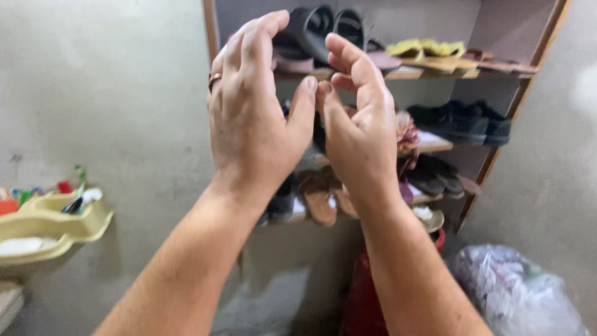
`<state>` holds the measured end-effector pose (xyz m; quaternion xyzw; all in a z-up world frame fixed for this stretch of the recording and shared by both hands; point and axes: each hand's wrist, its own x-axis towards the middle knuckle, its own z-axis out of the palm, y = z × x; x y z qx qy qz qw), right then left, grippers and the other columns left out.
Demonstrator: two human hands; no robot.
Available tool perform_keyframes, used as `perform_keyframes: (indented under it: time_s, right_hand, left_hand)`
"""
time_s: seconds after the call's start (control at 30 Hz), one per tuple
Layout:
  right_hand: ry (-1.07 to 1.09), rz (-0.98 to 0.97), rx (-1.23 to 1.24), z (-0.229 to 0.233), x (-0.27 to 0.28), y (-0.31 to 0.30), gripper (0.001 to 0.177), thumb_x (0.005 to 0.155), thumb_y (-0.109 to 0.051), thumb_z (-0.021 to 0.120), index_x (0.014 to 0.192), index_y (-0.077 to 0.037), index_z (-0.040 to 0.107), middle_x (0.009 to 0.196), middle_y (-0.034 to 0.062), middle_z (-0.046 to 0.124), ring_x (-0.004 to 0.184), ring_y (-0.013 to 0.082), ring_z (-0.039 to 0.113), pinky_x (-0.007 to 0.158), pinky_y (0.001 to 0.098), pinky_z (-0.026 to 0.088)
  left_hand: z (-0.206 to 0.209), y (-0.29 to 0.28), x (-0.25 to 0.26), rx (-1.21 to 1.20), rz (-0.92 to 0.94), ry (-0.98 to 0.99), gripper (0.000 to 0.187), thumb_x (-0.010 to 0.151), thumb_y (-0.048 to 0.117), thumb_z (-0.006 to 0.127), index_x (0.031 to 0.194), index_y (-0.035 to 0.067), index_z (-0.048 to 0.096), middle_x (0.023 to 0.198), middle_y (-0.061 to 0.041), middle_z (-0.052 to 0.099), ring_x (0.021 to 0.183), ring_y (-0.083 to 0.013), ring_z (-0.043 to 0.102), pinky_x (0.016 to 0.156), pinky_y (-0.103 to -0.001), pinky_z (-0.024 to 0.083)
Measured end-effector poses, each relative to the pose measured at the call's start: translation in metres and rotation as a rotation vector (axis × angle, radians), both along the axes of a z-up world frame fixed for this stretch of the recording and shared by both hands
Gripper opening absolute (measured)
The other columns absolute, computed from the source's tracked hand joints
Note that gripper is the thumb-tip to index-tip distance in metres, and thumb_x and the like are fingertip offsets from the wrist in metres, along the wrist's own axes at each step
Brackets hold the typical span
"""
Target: The person removes several pairs of sandals and slippers from a wooden shoe rack, places them on a small wooden stool, and wipes the shelves with a patterned cloth. The person then wipes the sandals and slippers with the cloth before returning them to the rack.
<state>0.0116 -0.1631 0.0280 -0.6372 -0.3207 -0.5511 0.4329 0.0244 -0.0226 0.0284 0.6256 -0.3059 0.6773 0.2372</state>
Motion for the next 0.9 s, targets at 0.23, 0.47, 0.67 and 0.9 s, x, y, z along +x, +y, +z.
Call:
perform_keyframes:
  time_s: [0.23,0.47,0.67,0.9]
  right_hand:
    - [-0.154,-0.191,-0.054,0.09,0.093,-0.085,0.035,0.095,-0.008,0.07,0.127,-0.006,0.06,0.12,0.0103,0.061,0.109,0.023,0.058,0.09,0.0368,0.053]
    - [-0.326,-0.426,-0.168,0.151,0.185,-0.151,0.045,0.095,-0.016,0.078,0.133,-0.003,0.058,0.13,0.0205,0.058,0.12,0.0398,0.053,0.103,0.0507,0.044]
    - [-0.389,-0.659,-0.237,0.192,0.241,-0.183,0.061,0.091,-0.025,0.082,0.139,-0.001,0.054,0.137,0.0307,0.05,0.13,0.05,0.04,0.105,0.0546,0.039]
    - [-0.112,-0.669,-0.383,0.214,0.253,-0.181,0.073,0.081,-0.042,0.084,0.137,-0.01,0.052,0.14,0.0245,0.048,0.133,0.0445,0.039,0.102,0.0623,0.034]
  left_hand:
    - [0.087,-0.066,0.092,0.06,0.173,-0.043,0.064,0.096,0.028,0.082,0.144,0.007,0.046,0.138,-0.017,0.058,0.131,-0.0381,0.053,0.108,-0.05,0.044]
    - [0.15,-0.098,0.157,0.098,0.377,0.008,0.073,0.086,0.038,0.085,0.14,0.006,0.047,0.135,-0.02,0.057,0.129,-0.0405,0.052,0.104,-0.057,0.04]
    - [0.189,-0.102,0.185,0.142,0.555,0.108,0.079,0.086,0.039,0.083,0.147,0.01,0.043,0.139,-0.026,0.05,0.133,-0.0441,0.045,0.113,-0.066,0.023]
    - [0.208,-0.093,0.209,0.107,0.578,0.38,0.089,0.081,0.041,0.078,0.153,0.015,0.033,0.151,-0.019,0.038,0.142,-0.0381,0.03,0.113,-0.067,0.014]
